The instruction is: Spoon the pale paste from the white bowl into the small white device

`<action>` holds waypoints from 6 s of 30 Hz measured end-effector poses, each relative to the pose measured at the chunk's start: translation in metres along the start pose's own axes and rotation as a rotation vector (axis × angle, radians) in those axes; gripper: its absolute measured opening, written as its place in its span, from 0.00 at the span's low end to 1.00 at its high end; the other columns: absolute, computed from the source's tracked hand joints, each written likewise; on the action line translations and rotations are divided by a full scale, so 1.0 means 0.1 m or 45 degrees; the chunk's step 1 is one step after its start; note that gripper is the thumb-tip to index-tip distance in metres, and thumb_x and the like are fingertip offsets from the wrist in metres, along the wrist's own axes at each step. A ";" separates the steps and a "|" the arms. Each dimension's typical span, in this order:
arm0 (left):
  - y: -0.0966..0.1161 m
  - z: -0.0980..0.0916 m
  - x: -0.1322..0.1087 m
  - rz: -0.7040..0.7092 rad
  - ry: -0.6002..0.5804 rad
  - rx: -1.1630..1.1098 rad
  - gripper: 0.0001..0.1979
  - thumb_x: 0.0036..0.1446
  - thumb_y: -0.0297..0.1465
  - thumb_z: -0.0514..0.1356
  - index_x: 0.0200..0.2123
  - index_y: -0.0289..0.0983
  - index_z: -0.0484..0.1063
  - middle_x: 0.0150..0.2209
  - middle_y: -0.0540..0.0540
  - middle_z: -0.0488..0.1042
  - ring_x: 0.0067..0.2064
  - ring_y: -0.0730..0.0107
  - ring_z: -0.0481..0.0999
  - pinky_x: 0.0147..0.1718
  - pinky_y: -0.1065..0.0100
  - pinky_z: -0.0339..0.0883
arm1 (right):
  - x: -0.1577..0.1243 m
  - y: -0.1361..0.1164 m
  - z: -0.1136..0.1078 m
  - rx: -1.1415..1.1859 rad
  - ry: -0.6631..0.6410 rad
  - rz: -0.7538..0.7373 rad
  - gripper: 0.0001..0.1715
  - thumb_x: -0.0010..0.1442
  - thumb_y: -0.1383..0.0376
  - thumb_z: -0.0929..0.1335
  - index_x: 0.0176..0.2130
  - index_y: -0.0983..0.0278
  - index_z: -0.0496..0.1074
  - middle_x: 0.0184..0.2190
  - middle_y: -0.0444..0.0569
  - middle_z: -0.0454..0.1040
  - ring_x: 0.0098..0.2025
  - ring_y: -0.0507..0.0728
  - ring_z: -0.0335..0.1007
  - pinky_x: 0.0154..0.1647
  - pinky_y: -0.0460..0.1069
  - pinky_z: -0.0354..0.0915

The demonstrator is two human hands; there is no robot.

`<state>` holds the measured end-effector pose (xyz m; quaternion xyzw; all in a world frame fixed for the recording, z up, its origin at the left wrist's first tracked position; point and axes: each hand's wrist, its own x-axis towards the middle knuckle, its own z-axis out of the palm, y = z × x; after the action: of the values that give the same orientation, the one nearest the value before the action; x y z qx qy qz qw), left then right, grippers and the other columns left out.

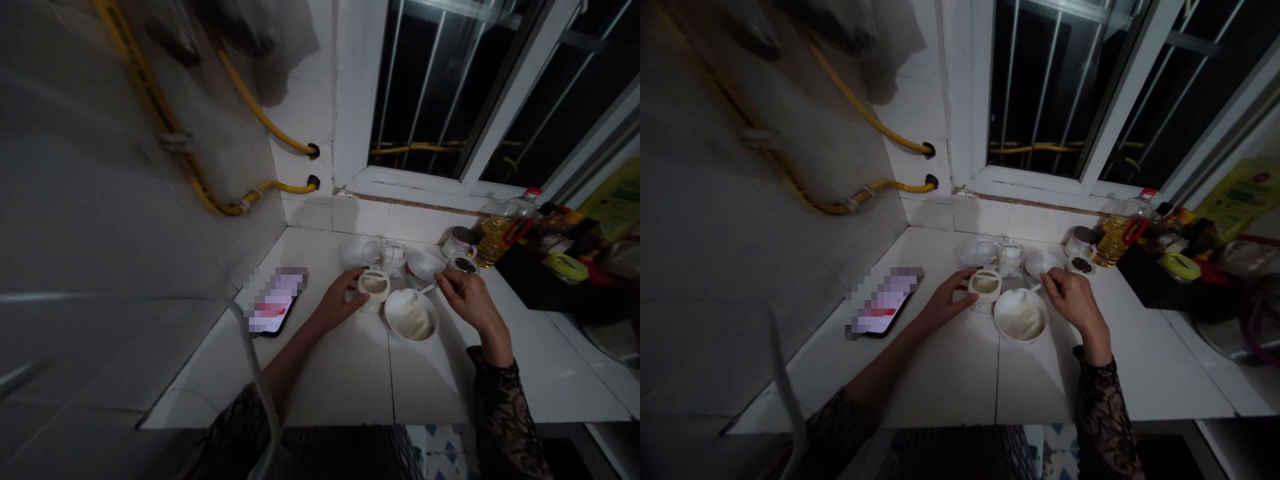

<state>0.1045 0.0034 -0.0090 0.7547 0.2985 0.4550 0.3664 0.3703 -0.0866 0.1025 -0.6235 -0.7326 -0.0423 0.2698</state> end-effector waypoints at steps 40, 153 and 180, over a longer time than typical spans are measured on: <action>0.03 -0.01 0.00 -0.001 -0.019 0.031 0.26 0.56 0.41 0.61 0.56 0.39 0.65 0.59 0.38 0.68 0.54 0.56 0.73 0.47 0.57 0.73 | -0.05 0.35 0.34 1.009 -0.401 0.576 0.28 0.49 0.44 0.68 0.17 0.62 0.60 0.12 0.37 0.55 0.14 0.45 0.48 0.15 0.44 0.47; 0.00 0.01 0.01 0.012 -0.020 -0.002 0.26 0.56 0.41 0.62 0.56 0.38 0.65 0.57 0.37 0.69 0.52 0.57 0.73 0.47 0.57 0.72 | 0.04 -0.38 0.64 0.109 0.302 -0.333 0.24 0.68 0.56 0.59 0.24 0.63 0.67 0.21 0.47 0.69 0.23 0.52 0.63 0.28 0.47 0.57; 0.02 -0.01 0.00 -0.004 -0.016 0.007 0.26 0.56 0.40 0.62 0.56 0.39 0.65 0.59 0.38 0.68 0.53 0.57 0.73 0.47 0.58 0.72 | -0.11 0.31 0.36 0.628 -0.438 0.239 0.33 0.57 0.39 0.61 0.19 0.61 0.52 0.17 0.38 0.48 0.22 0.48 0.43 0.21 0.46 0.43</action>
<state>0.1035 0.0027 -0.0075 0.7580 0.2986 0.4490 0.3669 0.3878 -0.0757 0.0584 -0.6021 -0.6949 0.2677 0.2879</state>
